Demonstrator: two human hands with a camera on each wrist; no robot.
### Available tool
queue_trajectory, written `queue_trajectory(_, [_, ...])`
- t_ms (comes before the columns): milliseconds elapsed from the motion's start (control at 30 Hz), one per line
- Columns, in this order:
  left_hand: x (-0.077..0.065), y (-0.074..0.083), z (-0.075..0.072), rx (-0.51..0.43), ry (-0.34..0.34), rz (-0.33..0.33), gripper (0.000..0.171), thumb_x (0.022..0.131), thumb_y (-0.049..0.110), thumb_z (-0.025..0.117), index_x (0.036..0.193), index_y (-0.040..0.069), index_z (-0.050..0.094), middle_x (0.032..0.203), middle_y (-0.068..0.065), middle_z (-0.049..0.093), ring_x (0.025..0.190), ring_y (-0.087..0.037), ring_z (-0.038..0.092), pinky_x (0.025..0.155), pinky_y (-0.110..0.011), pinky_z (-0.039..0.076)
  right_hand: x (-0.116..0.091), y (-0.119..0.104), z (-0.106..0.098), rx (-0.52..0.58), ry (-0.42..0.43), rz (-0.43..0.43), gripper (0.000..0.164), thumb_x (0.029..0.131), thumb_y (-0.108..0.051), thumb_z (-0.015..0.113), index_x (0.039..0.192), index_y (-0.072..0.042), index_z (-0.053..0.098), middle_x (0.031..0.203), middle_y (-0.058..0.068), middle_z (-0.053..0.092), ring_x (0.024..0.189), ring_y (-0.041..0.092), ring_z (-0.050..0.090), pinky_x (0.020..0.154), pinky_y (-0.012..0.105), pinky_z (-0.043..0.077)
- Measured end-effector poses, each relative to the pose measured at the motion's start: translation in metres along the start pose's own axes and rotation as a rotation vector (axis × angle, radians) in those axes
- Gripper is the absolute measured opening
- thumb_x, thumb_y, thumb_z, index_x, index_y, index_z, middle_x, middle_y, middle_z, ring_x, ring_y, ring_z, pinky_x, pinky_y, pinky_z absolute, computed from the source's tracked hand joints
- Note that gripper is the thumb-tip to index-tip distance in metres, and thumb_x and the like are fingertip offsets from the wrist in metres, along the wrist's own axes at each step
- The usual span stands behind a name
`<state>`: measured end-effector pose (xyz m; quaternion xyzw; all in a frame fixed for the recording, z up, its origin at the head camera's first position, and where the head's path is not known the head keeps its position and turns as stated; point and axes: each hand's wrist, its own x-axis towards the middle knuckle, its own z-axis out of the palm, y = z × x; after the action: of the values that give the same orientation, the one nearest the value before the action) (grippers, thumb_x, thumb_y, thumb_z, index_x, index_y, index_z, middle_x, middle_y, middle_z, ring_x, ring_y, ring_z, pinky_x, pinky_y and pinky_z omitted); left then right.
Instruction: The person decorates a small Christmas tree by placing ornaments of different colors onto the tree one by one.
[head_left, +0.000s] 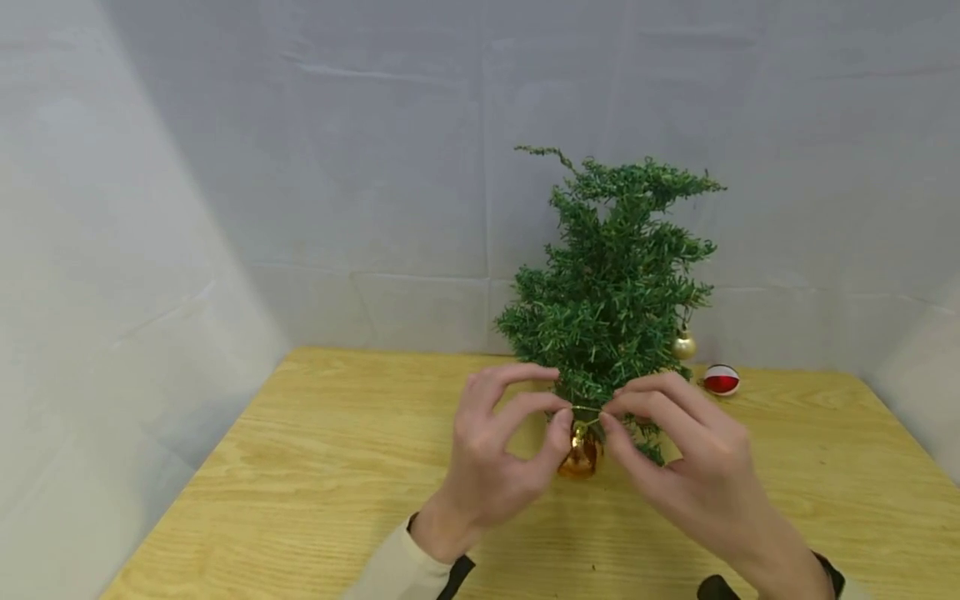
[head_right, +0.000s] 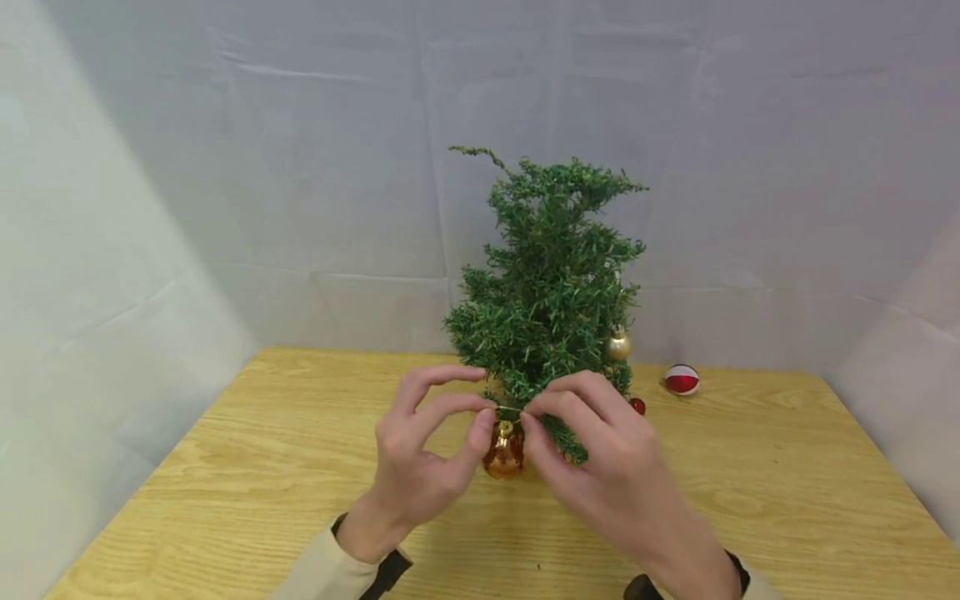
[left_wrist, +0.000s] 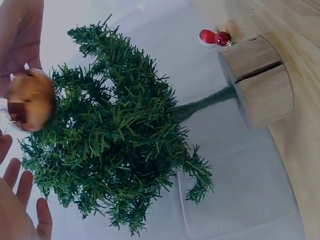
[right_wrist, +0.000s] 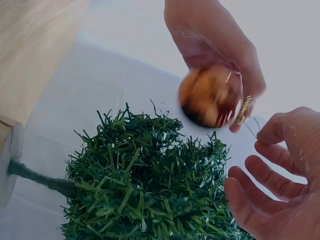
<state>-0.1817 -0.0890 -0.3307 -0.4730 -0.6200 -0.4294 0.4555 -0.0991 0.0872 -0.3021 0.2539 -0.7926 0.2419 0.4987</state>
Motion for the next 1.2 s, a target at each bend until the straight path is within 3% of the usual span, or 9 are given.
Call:
queue_trajectory(300, [0.0,-0.005,0.002,-0.022,-0.033,-0.151,0.018,0.1,0.02,0.062,0.092,0.009,0.074,0.115,-0.011,0.07,0.107,-0.025,0.065,0.091,-0.042,0.052,0.006,-0.001,0.012,-0.119,0.025,-0.006,0.034,0.103,-0.031,0.055,0.086,-0.007,0.073,0.088,0.007,0.068,0.079,0.02,0.062,0.073,0.026,0.048])
queue_trajectory(567, [0.003,-0.006,0.007,0.021,-0.063,-0.245,0.01,0.095,0.017,0.068,0.09,0.012,0.075,0.114,-0.008,0.071,0.109,-0.023,0.066,0.097,-0.047,0.052,0.007,-0.001,0.018,-0.229,0.018,0.061,0.035,0.102,-0.03,0.054,0.086,-0.006,0.074,0.085,0.009,0.068,0.078,0.027,0.062,0.068,0.04,0.045])
queue_trajectory(700, [0.004,-0.005,0.009,0.046,-0.096,-0.321,0.008,0.094,0.016,0.07,0.089,0.013,0.075,0.113,-0.006,0.071,0.109,-0.022,0.066,0.096,-0.048,0.051,0.007,-0.001,0.018,-0.283,-0.028,0.103,0.023,0.097,-0.022,0.06,0.088,-0.006,0.073,0.085,0.009,0.068,0.078,0.028,0.061,0.066,0.043,0.043])
queue_trajectory(833, [0.003,-0.004,0.009,0.074,-0.143,-0.382,0.007,0.093,0.017,0.071,0.088,0.014,0.075,0.113,-0.006,0.07,0.109,-0.022,0.066,0.094,-0.048,0.052,0.005,0.0,0.017,-0.324,-0.089,0.123,0.004,0.085,-0.011,0.071,0.086,-0.007,0.073,0.084,0.008,0.066,0.078,0.029,0.059,0.065,0.043,0.043])
queue_trajectory(1000, [0.001,-0.002,0.005,0.081,-0.21,-0.39,0.006,0.09,0.015,0.072,0.085,0.016,0.075,0.115,-0.005,0.069,0.109,-0.024,0.066,0.093,-0.049,0.052,0.0,-0.003,0.016,-0.333,-0.151,0.087,0.011,0.075,-0.006,0.079,0.08,-0.011,0.07,0.087,0.007,0.065,0.08,0.029,0.057,0.065,0.041,0.044])
queue_trajectory(1200, [-0.001,-0.001,0.001,0.074,-0.271,-0.38,0.005,0.089,0.017,0.072,0.086,0.017,0.076,0.119,-0.005,0.069,0.113,-0.024,0.065,0.099,-0.051,0.05,-0.004,-0.004,0.014,-0.305,-0.183,0.102,0.015,0.073,-0.007,0.081,0.08,-0.015,0.07,0.091,0.005,0.063,0.083,0.026,0.054,0.066,0.037,0.036])
